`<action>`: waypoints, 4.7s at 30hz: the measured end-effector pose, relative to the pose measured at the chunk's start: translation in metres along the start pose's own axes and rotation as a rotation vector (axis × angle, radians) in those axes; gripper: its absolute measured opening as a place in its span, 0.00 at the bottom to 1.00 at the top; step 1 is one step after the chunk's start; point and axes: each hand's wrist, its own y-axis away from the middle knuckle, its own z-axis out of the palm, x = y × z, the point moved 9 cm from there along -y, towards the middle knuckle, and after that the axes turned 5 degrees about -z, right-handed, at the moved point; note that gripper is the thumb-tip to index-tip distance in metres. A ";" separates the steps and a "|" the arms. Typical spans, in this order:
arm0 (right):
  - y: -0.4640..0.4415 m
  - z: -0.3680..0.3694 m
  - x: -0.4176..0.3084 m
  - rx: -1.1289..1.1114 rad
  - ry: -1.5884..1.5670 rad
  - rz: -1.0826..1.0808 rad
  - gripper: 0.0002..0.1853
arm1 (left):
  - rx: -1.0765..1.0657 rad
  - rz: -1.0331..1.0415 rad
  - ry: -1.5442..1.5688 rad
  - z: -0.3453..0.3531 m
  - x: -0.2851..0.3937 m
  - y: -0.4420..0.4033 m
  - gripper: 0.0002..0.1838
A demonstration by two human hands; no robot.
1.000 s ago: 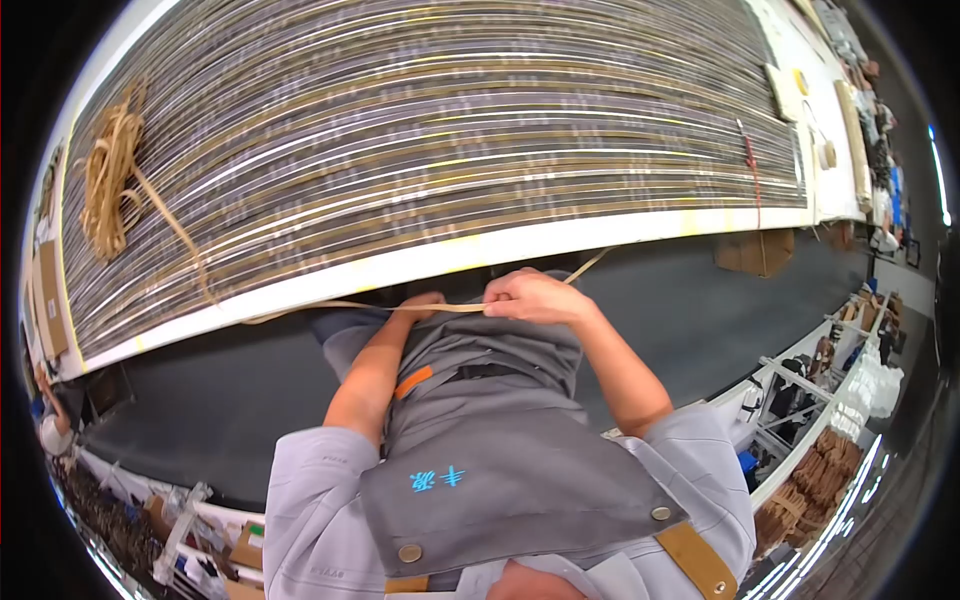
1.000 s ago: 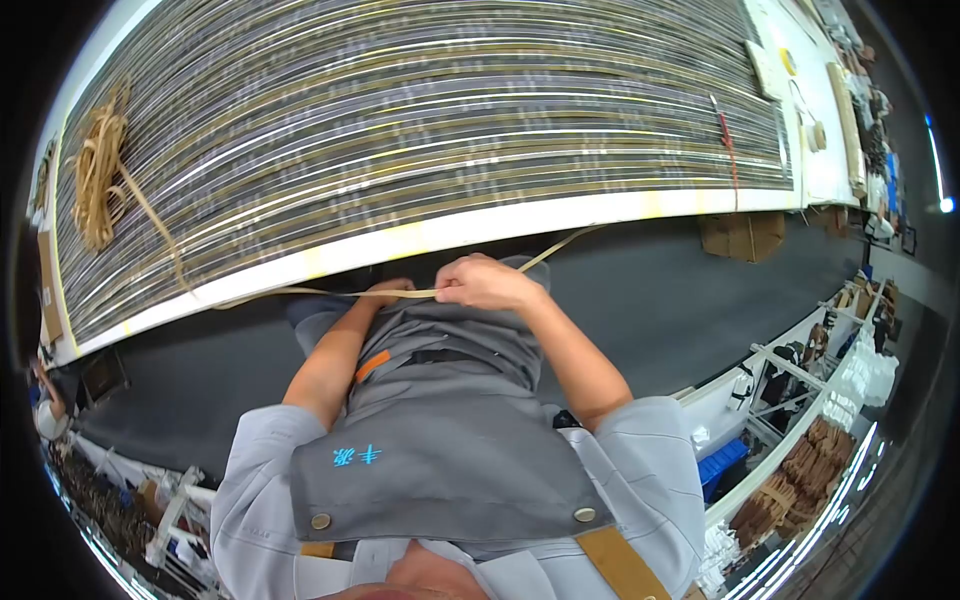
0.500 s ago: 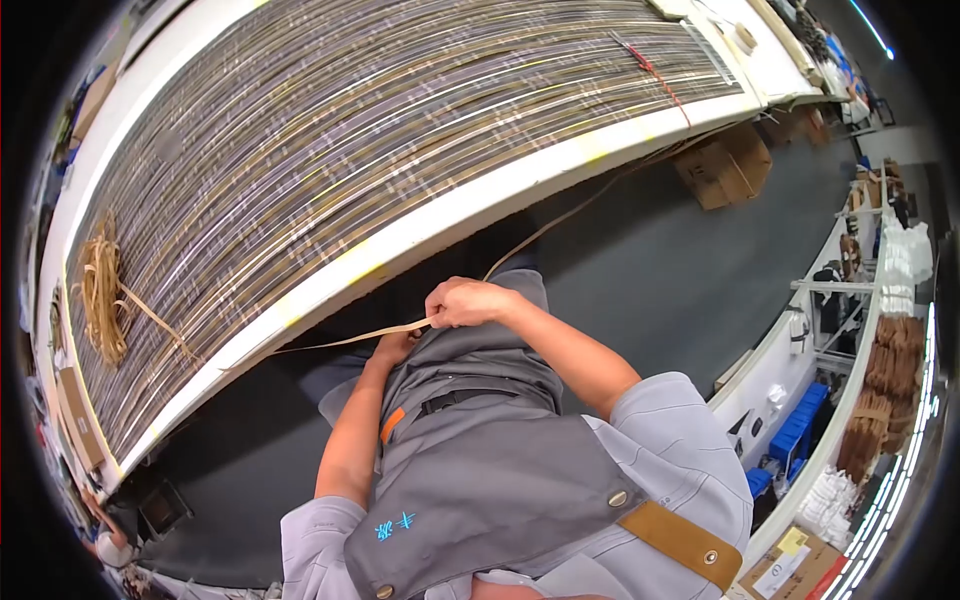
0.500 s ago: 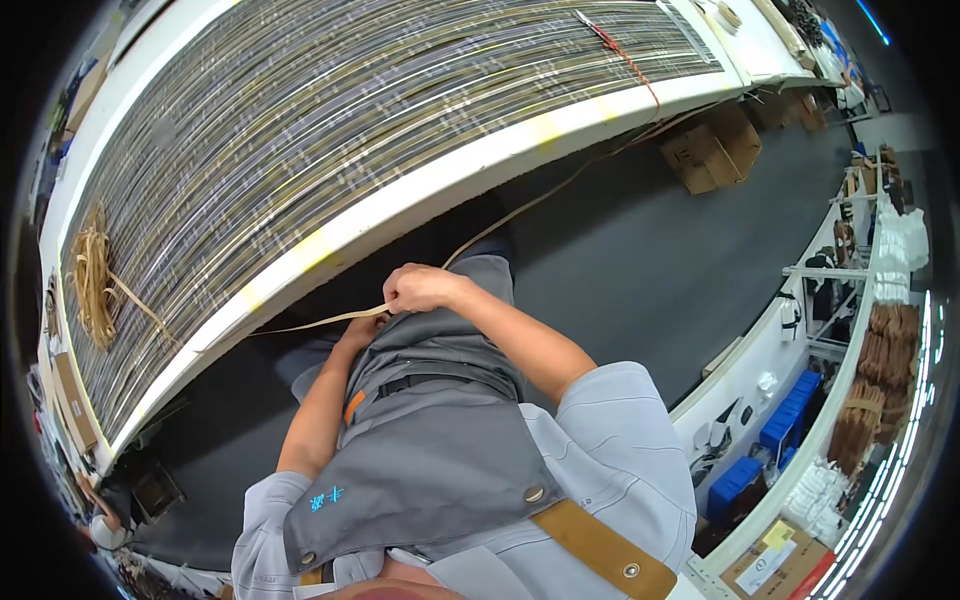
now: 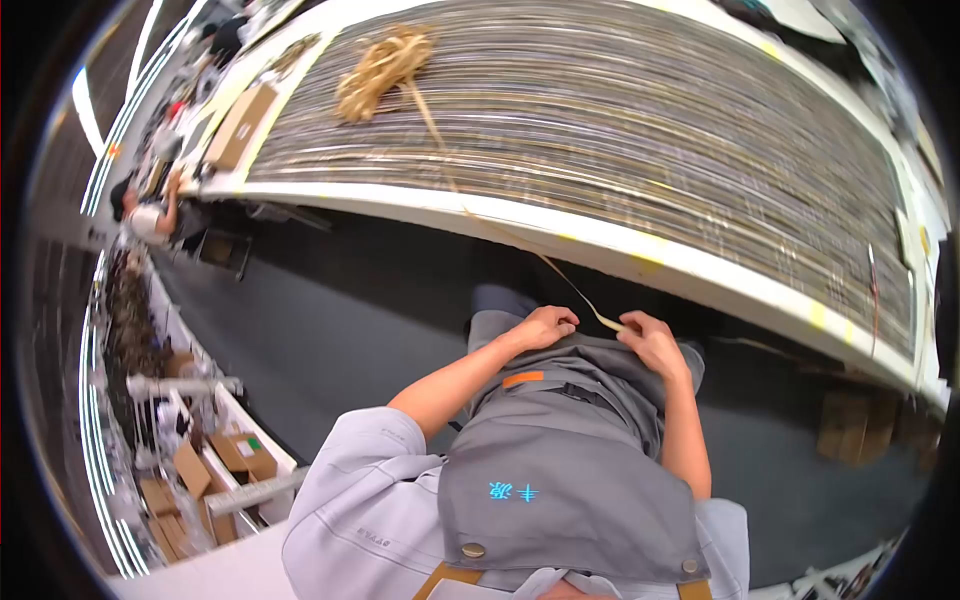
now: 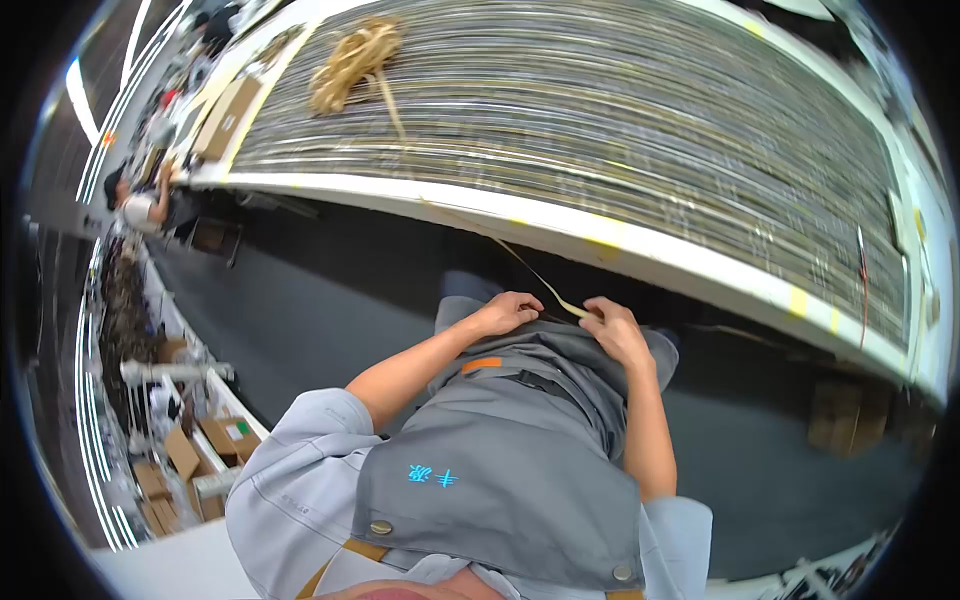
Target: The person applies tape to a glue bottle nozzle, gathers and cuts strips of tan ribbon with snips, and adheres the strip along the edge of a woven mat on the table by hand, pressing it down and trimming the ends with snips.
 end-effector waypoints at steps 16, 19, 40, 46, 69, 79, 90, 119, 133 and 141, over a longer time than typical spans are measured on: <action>0.002 0.000 -0.050 -0.181 -0.142 0.139 0.08 | 0.726 0.142 0.126 -0.340 0.093 0.060 0.10; 0.004 -0.004 -0.068 -0.180 -0.213 0.121 0.08 | 0.683 0.157 0.091 -0.334 0.110 0.057 0.10; 0.163 -0.043 0.232 0.840 -0.442 0.649 0.09 | 0.250 -0.373 0.357 -0.094 -0.196 0.018 0.10; 0.168 0.034 0.256 0.598 -0.454 0.994 0.15 | 0.190 -0.334 0.389 -0.074 -0.148 -0.072 0.10; 0.150 0.067 0.342 0.707 -0.462 0.880 0.14 | 0.076 -0.558 0.268 -0.088 -0.163 -0.085 0.11; 0.148 -0.071 0.223 1.279 -0.239 0.486 0.08 | 0.124 -0.351 -0.085 -0.124 -0.164 0.007 0.13; 0.095 -0.104 0.147 1.051 -0.218 0.425 0.09 | 0.198 0.007 -0.365 -0.088 0.033 0.046 0.11; 0.120 -0.091 0.221 0.911 -0.105 0.702 0.15 | -0.461 0.066 -0.512 -0.013 0.144 0.034 0.13; 0.165 -0.167 0.224 1.566 -1.392 0.097 0.17 | -0.598 -0.133 -0.278 -0.072 0.138 0.080 0.14; 0.220 -0.223 0.171 1.646 -1.160 -0.157 0.09 | -0.528 -0.137 -0.205 -0.085 0.134 0.084 0.15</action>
